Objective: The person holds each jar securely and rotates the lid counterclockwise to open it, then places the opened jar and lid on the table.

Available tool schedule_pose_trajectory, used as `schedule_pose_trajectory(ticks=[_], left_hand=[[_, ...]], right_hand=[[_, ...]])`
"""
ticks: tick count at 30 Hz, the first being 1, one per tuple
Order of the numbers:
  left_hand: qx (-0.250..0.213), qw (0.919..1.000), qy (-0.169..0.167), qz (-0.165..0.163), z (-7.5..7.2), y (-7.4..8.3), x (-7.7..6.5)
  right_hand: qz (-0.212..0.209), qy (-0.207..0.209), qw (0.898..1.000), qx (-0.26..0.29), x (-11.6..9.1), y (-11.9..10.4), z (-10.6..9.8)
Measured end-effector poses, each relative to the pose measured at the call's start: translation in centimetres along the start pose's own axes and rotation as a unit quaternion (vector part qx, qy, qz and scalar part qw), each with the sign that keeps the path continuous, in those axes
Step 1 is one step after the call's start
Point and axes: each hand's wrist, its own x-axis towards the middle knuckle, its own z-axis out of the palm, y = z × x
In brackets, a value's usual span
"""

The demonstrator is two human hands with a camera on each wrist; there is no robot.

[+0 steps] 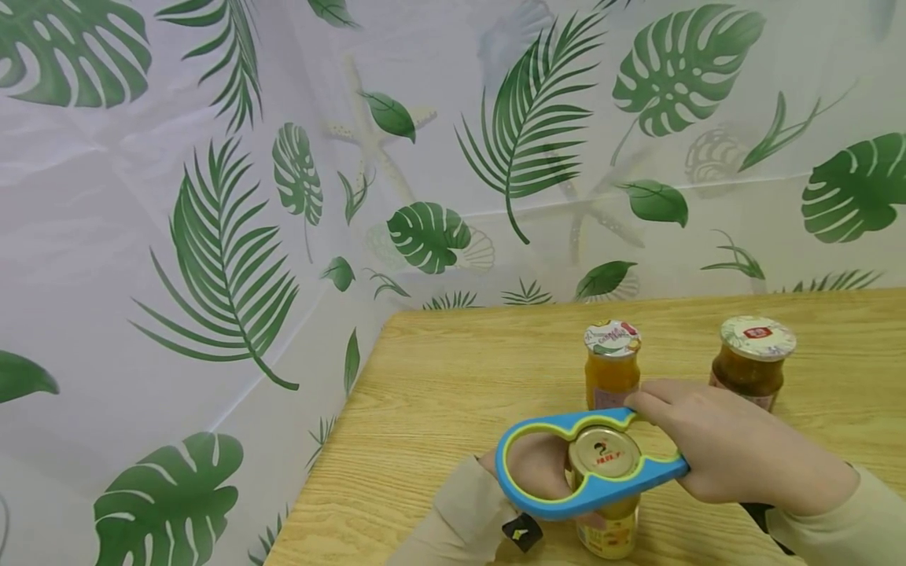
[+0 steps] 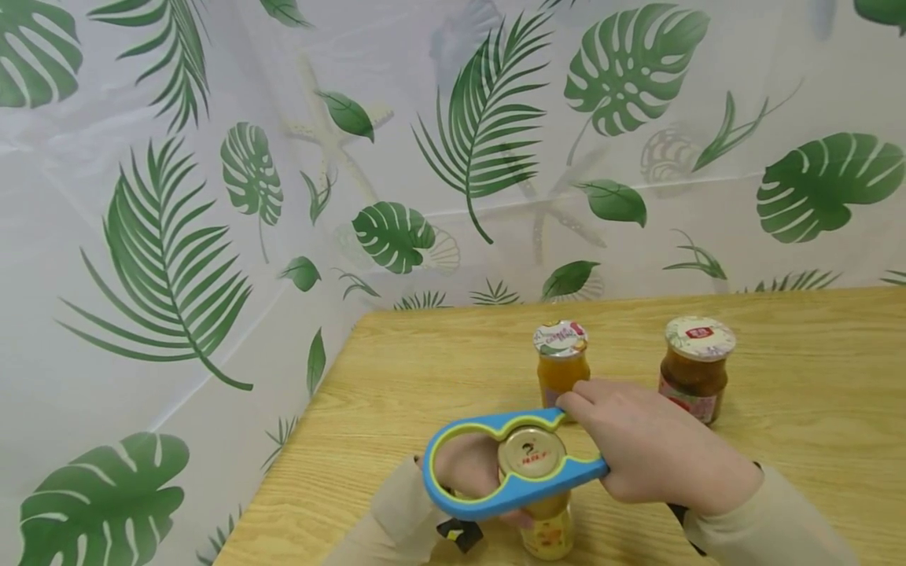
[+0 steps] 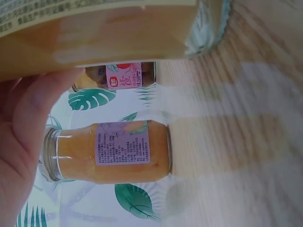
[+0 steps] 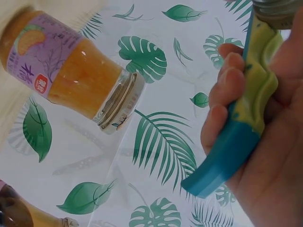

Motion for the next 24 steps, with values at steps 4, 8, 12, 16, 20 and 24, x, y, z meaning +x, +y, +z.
schedule_pose_trajectory(ticks=[4,8,12,16,20,24], left_hand=[[0.007,0.9998,0.018,-0.001,0.2,0.1,0.1],[0.037,0.9986,0.038,0.0,0.2,0.2,0.1],[0.004,0.9994,0.01,0.031,0.1,0.0,0.1],[0.087,0.9946,0.02,0.053,-0.2,0.3,0.2],[0.194,0.9759,0.06,0.081,-0.8,0.9,0.1],[0.199,0.9716,0.086,0.095,-1.8,1.0,-0.7]], right_hand=[[-0.004,0.005,1.0,-0.001,0.0,0.0,-0.1],[-0.001,0.008,1.0,-0.001,-0.1,0.1,-0.1],[0.01,0.005,1.0,-0.002,-0.2,0.1,-0.3],[0.005,0.029,1.0,-0.006,-0.3,0.2,-0.4],[0.003,0.057,0.998,-0.014,-0.6,0.6,-0.6],[0.017,0.057,0.998,-0.026,-0.8,1.0,-0.7]])
